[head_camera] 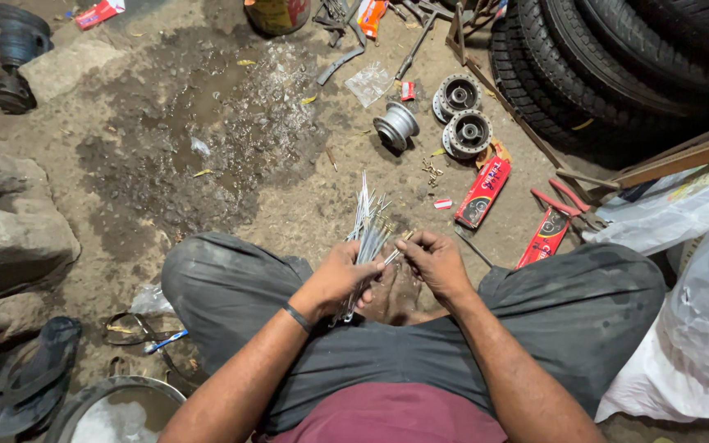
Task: The person sits on the floor and inserts metal pins into the holes of a wheel hub assembly. They handle the pins and the hub by hand, placing each pin into a corresponding hole in the hub.
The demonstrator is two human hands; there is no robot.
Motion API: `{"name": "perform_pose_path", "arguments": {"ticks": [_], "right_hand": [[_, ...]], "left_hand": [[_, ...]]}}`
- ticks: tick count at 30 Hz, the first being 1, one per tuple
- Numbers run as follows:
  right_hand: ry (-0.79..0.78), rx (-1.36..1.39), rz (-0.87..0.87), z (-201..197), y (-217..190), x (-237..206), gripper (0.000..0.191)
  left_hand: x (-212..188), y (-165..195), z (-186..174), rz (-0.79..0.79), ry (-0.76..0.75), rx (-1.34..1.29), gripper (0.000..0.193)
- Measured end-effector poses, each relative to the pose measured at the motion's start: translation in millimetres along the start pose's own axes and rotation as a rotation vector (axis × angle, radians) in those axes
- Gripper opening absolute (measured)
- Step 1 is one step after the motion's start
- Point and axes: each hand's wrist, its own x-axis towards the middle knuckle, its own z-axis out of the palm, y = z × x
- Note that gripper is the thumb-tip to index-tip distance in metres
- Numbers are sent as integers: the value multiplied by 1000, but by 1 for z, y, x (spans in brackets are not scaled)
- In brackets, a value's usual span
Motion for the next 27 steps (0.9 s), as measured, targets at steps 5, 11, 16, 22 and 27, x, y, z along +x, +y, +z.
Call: {"name": "perform_pose_path", "arguments": {"ticks": [5,11,16,22,27], "right_hand": [[16,-48,-126,2,1,0,15],[27,-3,13,5,-5,-2,12],[-165,54,-167,2,-3,-2,25],[-167,145,7,-1,-1,0,20],[-189,124,-50,0,-3,-1,17]], "left_hand": [[-1,-2,5,39,-18,107,15],[4,-3,2,133,28,68,11],[4,-4,3,48,94,130,13],[6,-3,-1,87,88,170,12],[9,-5,-2,82,99,180,9]]}}
